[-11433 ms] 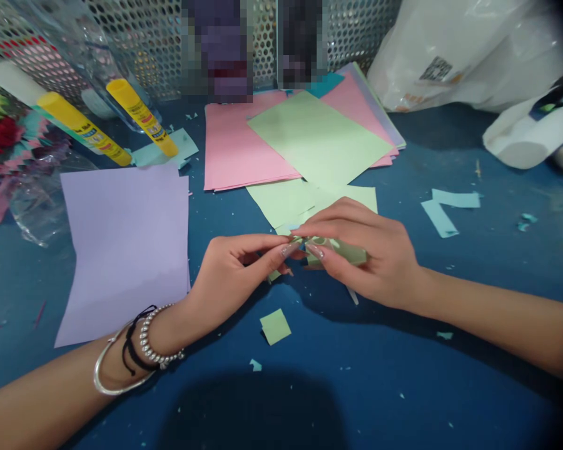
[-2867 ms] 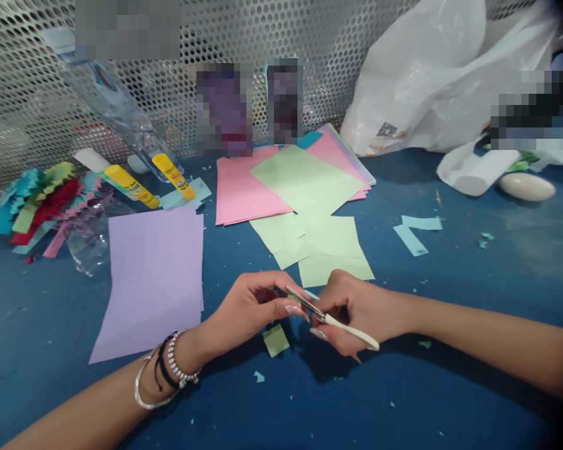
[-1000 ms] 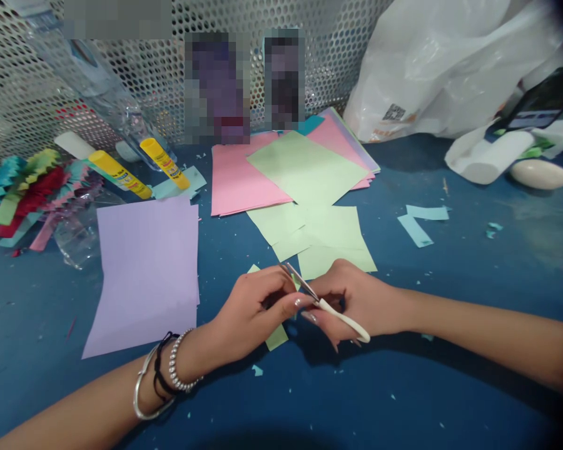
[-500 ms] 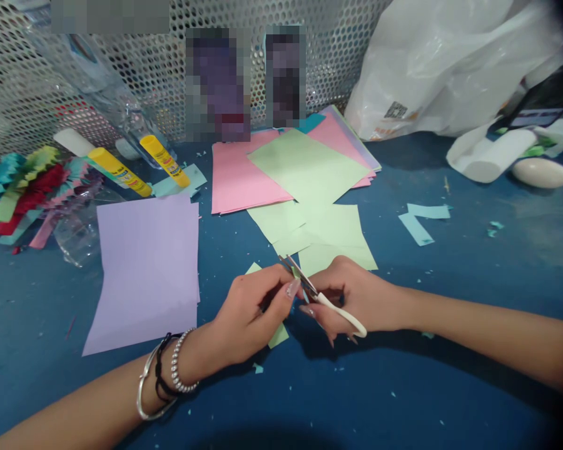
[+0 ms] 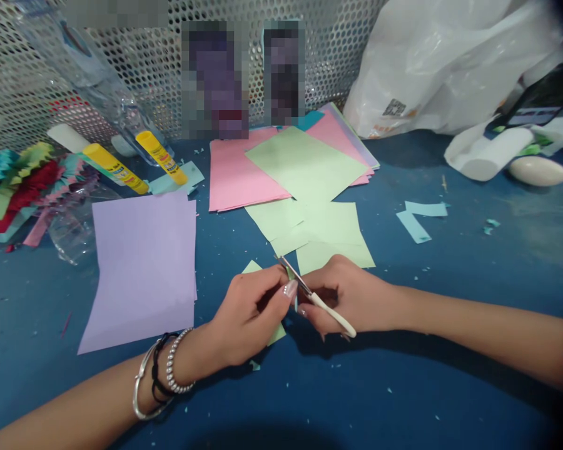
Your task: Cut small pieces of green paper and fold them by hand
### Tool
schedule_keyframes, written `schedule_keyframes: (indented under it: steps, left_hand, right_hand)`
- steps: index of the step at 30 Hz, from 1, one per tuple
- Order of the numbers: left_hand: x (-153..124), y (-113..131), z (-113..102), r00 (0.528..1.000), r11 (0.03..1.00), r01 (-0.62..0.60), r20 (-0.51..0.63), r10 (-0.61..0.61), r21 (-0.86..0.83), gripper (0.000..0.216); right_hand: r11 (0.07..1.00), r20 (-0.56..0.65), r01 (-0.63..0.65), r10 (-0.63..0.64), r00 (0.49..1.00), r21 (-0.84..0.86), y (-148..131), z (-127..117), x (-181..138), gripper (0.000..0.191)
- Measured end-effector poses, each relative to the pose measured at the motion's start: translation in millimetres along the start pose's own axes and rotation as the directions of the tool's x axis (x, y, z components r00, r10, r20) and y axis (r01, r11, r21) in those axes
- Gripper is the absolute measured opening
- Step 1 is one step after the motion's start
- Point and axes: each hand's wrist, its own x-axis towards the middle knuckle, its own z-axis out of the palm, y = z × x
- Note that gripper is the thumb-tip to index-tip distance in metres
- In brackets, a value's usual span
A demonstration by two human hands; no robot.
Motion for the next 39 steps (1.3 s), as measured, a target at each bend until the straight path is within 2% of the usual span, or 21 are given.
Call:
schedule_keyframes:
  steps: [7,12,19,24,27,30,39]
  left_hand:
    - [2.7,-0.1,-4.0,1.0,0.989,0.029,0.002,-0.03,-0.146,0.032]
    - [2.7,-2.2,-5.1,0.997,0.98,0.078,-0.004,-0.08,-0.184,0.033]
    - [3.1,-1.6,-6.7,0.997,0.978,0.065,-0.021,-0.07,-0.199,0.032]
    - [2.7,-1.2,-7.6,0.997,0.982,-0.003,-0.071,-0.011,-0.19,0.03]
    - [0.6,-2.5,-7.2,0.992,0.988,-0.063,-0.119,0.046,-0.142,0.03]
    - [-1.6,-4.3,-6.4,0.986,0.99,-0.107,-0.141,0.094,-0.088,0.03]
    - [-1.3,-4.0,-4.9,0.987,0.996,-0.08,-0.134,0.085,0.044,0.022]
  right_hand:
    - [0.999,0.073,0.003,-0.007,0.997,0.046,3.9,-4.2,-1.6,0.014]
    - [0.991,0.094,-0.064,0.054,0.994,0.115,6.0,-5.0,-0.7,0.012]
    - [0.994,0.103,-0.048,0.038,0.994,0.096,7.8,-5.3,-0.2,0.011]
    - [0.998,0.057,-0.003,0.0,0.998,0.057,9.5,-1.3,-2.3,0.02]
    - [0.997,-0.01,0.07,-0.071,0.997,-0.033,11.8,3.1,-4.6,0.019]
    - [0.994,-0.029,0.096,-0.097,0.995,-0.046,13.9,6.3,-6.1,0.016]
    - [0.995,-0.123,0.087,-0.092,0.988,-0.041,13.2,10.2,-3.5,0.02]
